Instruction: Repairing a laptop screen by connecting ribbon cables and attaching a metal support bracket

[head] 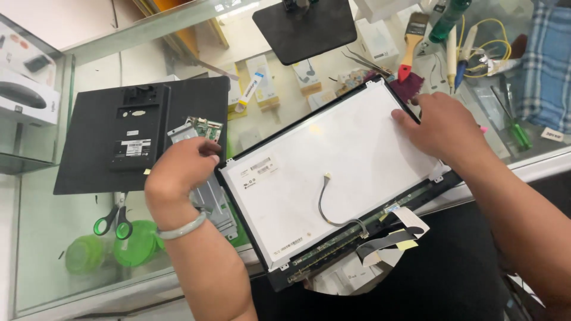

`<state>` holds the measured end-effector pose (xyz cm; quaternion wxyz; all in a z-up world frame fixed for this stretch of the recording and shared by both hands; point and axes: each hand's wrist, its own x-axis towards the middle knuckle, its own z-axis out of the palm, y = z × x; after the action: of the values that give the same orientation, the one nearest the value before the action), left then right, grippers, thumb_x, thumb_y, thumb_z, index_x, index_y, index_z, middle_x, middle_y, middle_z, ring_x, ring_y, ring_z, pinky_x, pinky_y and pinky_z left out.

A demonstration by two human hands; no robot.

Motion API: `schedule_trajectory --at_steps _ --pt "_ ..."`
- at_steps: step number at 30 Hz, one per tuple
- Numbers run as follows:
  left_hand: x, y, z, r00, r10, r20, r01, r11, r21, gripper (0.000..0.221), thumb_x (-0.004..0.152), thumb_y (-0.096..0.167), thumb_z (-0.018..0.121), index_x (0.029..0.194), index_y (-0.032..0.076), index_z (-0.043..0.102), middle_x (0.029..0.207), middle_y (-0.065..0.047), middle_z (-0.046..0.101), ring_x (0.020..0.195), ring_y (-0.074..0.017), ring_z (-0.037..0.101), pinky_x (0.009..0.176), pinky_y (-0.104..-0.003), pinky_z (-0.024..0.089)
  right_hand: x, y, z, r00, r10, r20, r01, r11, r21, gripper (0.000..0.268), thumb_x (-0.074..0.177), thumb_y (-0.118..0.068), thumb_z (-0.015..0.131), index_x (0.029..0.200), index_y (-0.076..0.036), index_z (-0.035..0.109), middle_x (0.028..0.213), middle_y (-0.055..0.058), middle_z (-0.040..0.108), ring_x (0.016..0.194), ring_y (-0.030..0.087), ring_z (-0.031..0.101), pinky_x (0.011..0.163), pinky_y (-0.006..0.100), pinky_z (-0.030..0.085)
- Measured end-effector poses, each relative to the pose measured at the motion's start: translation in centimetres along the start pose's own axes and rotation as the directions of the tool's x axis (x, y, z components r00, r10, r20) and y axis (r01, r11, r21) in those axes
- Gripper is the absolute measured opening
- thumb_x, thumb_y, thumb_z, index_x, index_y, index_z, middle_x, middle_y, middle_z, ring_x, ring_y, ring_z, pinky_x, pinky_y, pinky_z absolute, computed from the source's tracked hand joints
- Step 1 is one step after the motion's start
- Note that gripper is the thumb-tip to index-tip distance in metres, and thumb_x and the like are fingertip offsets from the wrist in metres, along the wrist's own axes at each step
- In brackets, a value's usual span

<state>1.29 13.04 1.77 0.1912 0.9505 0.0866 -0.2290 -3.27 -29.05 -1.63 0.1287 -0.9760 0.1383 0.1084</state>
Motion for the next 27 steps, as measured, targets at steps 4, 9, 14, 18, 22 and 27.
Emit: schedule_trajectory --at_steps 4,9,14,18,22,27 --pt "-0.9 1.5 0.1 0.991 0.002 0.131 -0.013 0.997 0.081 0.043 0.088 0.02 0.062 0.129 0.024 0.072 0.129 0.006 0.074 0.115 -0.0164 0.068 0.097 -0.034 0.051 0.1 -1.1 0.1 0.996 0.067 0.056 -0.065 0.997 -0.03 0.071 0.102 -0.059 0.049 0.141 0.0 0.052 0.133 0.023 0.064 0.118 0.046 0.061 0.088 0.057 0.051" --pt "-1.5 3.0 -0.1 0.984 0.002 0.179 -0.041 0.976 0.214 0.062 0.08 0.005 0.046 0.132 0.026 0.071 0.141 0.009 0.066 0.128 -0.0195 0.062 0.102 -0.039 0.052 0.7 -0.6 0.5 0.99 0.129 0.053 -0.135 0.983 0.123 0.059 0.098 -0.055 0.061 0.132 -0.006 0.059 0.127 0.02 0.065 0.114 0.04 0.061 0.09 0.052 0.047" --pt "1.0 0.7 1.5 0.976 0.159 0.148 -0.183 0.969 0.169 0.053 0.077 0.005 0.05 0.123 0.014 0.075 0.132 -0.004 0.071 0.122 -0.0241 0.066 0.105 -0.036 0.051 0.9 0.3 0.2 0.985 0.156 0.075 -0.17 0.952 0.254 0.062 0.09 -0.061 0.066 0.123 -0.009 0.054 0.126 0.017 0.062 0.112 0.037 0.06 0.089 0.047 0.046" --pt "-0.1 0.7 0.2 0.974 0.107 0.2 -0.091 0.992 -0.086 0.042 0.092 0.01 0.063 0.133 0.015 0.068 0.136 0.001 0.069 0.124 -0.0152 0.066 0.108 -0.032 0.048 0.7 1.3 -0.6 0.978 0.151 0.145 -0.198 0.89 0.411 0.052 0.086 -0.056 0.07 0.115 -0.017 0.052 0.117 0.003 0.062 0.101 0.02 0.056 0.083 0.035 0.04" --pt "-1.2 1.8 -1.0 0.978 0.138 0.155 -0.113 0.981 -0.161 0.037 0.094 0.02 0.064 0.13 0.021 0.074 0.123 0.0 0.074 0.1 -0.0176 0.065 0.092 -0.031 0.048 2.1 2.8 0.3 0.954 0.128 0.27 -0.298 0.472 0.83 0.067 0.078 -0.035 0.078 0.136 -0.007 0.057 0.133 0.011 0.06 0.103 0.024 0.065 0.082 0.038 0.054" --pt "-0.3 3.0 -0.7 0.952 0.094 -0.291 -0.282 0.639 -0.716 0.031 0.095 0.008 0.067 0.126 0.004 0.068 0.119 -0.008 0.071 0.109 -0.0179 0.066 0.097 -0.03 0.056 3.3 2.6 -0.8 0.998 0.05 0.049 -0.06 0.259 0.964 0.036 0.089 -0.026 0.074 0.119 -0.006 0.069 0.102 0.008 0.074 0.08 0.021 0.07 0.068 0.037 0.059"
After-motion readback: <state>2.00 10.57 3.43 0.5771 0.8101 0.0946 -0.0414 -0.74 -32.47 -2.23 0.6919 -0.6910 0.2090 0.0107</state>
